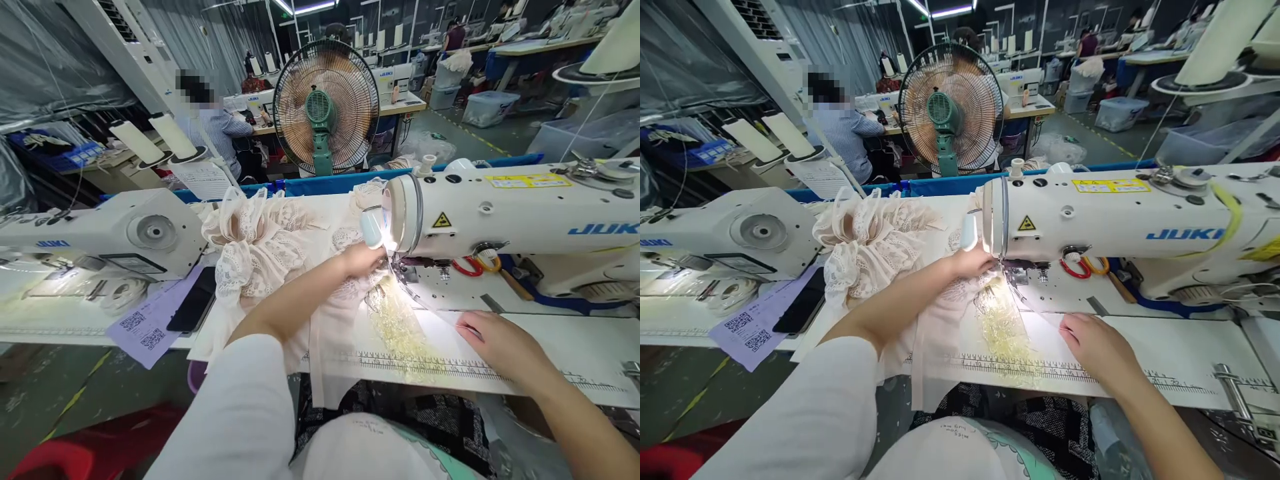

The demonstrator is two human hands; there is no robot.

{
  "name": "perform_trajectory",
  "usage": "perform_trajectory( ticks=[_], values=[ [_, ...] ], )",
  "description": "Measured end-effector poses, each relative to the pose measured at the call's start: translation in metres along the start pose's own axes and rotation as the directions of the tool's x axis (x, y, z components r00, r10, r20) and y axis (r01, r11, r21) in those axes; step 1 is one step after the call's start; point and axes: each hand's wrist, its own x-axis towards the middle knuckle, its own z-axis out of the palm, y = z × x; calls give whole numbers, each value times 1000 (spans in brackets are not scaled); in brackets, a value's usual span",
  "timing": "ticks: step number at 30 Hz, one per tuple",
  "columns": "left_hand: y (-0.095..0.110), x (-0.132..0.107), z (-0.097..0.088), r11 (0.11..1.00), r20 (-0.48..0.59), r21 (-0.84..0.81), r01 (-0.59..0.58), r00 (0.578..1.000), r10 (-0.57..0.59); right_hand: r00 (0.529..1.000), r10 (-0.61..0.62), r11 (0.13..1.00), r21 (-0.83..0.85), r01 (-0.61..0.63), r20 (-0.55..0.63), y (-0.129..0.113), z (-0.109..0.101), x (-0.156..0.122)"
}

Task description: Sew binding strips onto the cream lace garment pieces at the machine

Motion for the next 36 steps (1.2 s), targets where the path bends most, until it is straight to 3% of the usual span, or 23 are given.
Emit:
perform_trajectory(
  ticks=[4, 7, 10, 15, 19, 23, 36],
  values=[
    [11, -33, -6, 996, 52, 74, -47, 998, 44, 998, 16, 1000, 3, -16, 65, 15, -2, -11],
    [16, -40, -8, 990, 7, 143, -17, 1000, 16, 997, -2, 999, -39, 5, 74, 13, -3, -9],
    [17, -33, -8, 982, -32, 188, -28, 999, 35, 999, -44, 997, -58, 46, 25, -2, -2, 2],
    [20, -16, -11, 976, 22, 216, 15, 1000, -21, 997, -31, 997, -66, 26, -71, -27, -1, 13],
    [19, -9, -16, 960, 13, 278, -44, 999, 42, 983, 19, 998, -54, -29, -184, -31, -5, 10],
    [11, -3, -18, 958, 12, 288, -14, 1000, 11, 963, 65, 996, -45, -80, -263, -30, -7, 4],
    [20, -2, -8, 977, 37, 209, -51, 998, 44, 990, -5, 994, -111, -11, -140, -14, 1, 0]
  ],
)
